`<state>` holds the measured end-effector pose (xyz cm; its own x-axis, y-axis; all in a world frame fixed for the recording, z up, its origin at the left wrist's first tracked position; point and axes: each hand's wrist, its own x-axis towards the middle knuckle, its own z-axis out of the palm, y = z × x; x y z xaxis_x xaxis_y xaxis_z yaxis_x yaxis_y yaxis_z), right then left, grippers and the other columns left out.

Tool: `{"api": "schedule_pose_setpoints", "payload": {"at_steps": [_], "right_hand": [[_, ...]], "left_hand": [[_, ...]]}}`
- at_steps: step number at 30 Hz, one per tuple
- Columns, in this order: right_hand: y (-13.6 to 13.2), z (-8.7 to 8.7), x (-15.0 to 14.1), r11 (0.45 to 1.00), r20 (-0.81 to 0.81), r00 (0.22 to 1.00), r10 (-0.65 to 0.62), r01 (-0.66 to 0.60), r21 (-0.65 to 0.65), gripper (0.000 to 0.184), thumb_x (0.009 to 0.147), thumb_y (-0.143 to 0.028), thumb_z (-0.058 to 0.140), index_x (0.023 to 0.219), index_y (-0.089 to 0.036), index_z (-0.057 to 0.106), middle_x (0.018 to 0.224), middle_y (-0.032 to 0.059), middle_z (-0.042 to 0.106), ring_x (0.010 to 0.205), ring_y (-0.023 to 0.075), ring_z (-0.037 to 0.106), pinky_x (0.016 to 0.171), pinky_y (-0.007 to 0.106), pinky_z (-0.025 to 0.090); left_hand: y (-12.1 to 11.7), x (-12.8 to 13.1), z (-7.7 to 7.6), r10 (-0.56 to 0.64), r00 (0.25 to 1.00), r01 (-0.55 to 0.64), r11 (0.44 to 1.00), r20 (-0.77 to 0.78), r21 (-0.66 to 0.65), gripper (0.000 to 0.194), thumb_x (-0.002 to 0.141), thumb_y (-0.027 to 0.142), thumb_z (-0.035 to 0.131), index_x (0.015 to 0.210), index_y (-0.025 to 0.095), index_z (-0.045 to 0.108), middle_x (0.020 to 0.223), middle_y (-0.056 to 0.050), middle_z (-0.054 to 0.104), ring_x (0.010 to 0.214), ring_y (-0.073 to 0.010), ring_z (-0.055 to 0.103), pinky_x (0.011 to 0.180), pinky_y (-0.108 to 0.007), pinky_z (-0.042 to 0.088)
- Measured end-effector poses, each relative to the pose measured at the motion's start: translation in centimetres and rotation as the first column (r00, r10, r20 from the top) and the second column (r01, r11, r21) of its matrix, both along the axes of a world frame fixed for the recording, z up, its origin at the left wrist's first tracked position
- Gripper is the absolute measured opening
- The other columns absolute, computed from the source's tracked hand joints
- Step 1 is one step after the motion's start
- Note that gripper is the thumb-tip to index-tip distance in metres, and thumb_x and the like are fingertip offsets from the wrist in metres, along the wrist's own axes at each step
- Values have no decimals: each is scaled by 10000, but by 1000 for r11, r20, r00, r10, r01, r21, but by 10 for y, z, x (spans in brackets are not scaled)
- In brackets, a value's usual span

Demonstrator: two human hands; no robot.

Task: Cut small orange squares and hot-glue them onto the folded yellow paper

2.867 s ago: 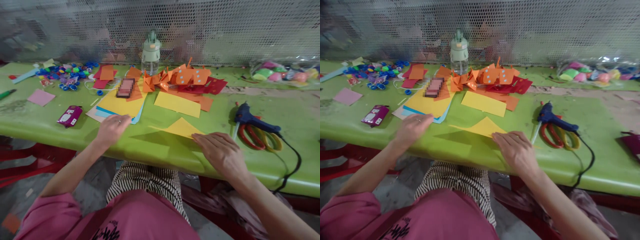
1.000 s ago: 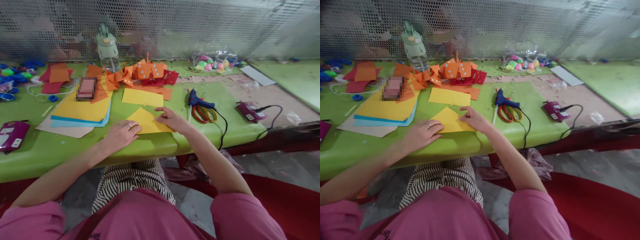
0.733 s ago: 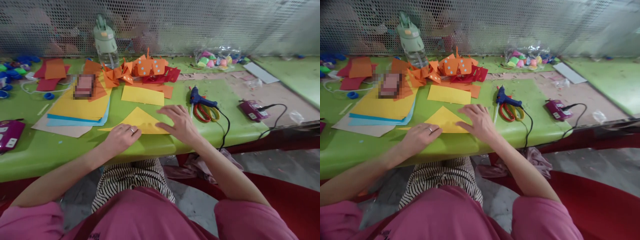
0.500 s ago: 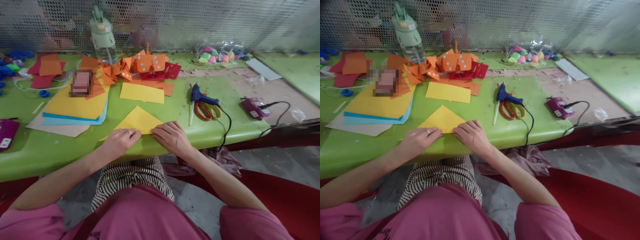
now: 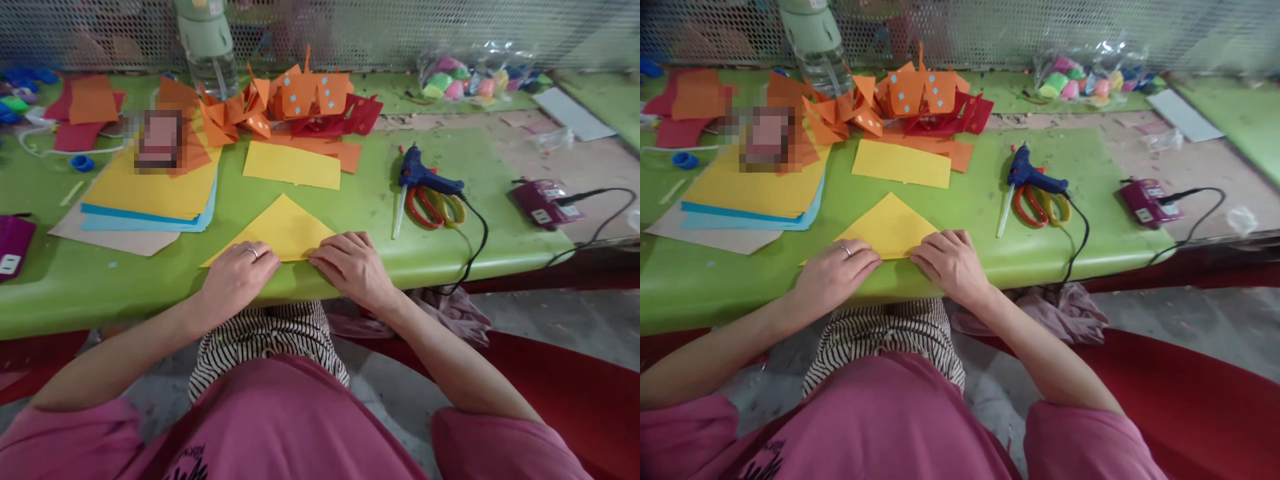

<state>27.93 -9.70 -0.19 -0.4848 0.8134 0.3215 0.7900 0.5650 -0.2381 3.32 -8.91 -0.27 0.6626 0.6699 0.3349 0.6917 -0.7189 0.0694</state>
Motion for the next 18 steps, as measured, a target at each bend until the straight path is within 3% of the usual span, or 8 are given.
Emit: {"api": "schedule_pose_setpoints", "payload": {"at_steps": [7,12,18], "right_hand": [[7,8,-4,989,-11,999,-33,31,-146,190,981,-345,526,925,-240,673,953,56,714,882,226,594,784,369,379],[14,11,-7,974,35,997,-66,72,-216,180,967,-330,513,909,-236,656,937,65,696,901,254,595,800,392,368],[18,16,-10,950,80,994,-79,100,-297,174,946,-325,514,875,-228,640,918,67,677,907,260,601,795,397,374]], "left_hand": [[3,-12,7,125,988,-97,958,90,-268,192,987,255,518,871,176,649,882,-49,687,846,-193,634,771,-312,479],[8,-14,11,239,971,-212,912,33,-352,195,967,311,522,877,174,629,894,-46,657,879,-203,625,804,-324,478],[19,-16,17,271,962,-260,863,-38,-434,235,951,370,545,841,172,608,857,-45,622,890,-213,607,847,-357,468]]}}
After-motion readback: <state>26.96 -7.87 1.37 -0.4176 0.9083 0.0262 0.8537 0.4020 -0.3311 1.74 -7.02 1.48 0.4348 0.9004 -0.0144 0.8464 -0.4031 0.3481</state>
